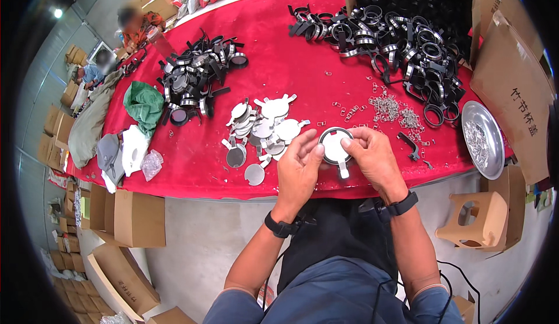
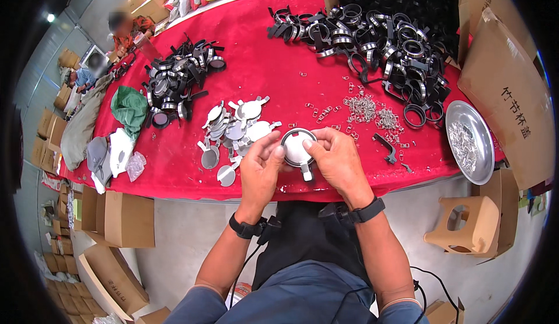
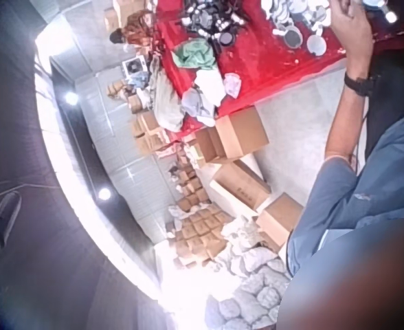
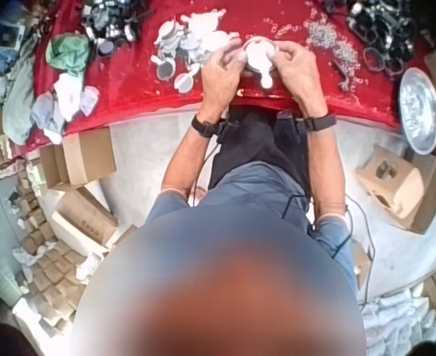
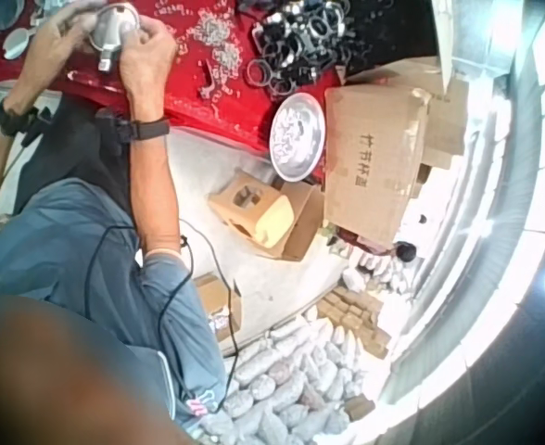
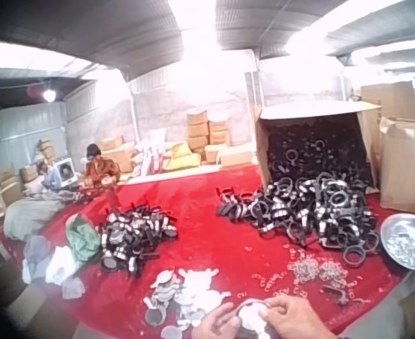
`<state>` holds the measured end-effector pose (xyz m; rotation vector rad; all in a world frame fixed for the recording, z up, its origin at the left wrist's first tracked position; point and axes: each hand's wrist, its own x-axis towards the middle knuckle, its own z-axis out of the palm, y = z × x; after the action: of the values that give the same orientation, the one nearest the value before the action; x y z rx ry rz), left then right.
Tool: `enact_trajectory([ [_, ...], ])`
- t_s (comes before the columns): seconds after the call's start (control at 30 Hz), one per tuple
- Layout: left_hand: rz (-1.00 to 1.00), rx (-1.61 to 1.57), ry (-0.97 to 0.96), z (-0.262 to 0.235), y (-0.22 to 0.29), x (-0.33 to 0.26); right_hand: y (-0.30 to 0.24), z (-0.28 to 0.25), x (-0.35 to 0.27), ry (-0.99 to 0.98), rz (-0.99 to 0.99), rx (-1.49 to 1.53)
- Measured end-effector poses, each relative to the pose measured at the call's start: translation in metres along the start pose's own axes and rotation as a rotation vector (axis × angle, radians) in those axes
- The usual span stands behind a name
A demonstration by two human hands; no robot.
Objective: The recorder is assembling small circular mirrors into black frames and attaching small metal clips.
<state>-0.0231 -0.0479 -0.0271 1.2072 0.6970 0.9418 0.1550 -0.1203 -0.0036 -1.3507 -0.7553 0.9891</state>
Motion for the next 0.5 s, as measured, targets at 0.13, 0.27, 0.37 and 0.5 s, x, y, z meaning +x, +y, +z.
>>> enact_trajectory([
  [0.13,-0.055,0.081,0.007,0.008,0.0,0.01,0.0,0.01,-0.002,0.082,-0.003,-0.126],
  [0.27,0.002,0.273,0.105,-0.011,0.001,0.016,0.021,0.036,0.013,0.148,0.003,-0.202],
  [0.37,0.17,0.498,0.067,-0.018,-0.001,0.017,0.025,0.035,0.028,0.213,0.059,-0.299],
  [0.5,0.419,0.859,-0.233,-0.025,0.001,0.004,0.04,0.028,0.041,0.293,0.06,-0.358],
])
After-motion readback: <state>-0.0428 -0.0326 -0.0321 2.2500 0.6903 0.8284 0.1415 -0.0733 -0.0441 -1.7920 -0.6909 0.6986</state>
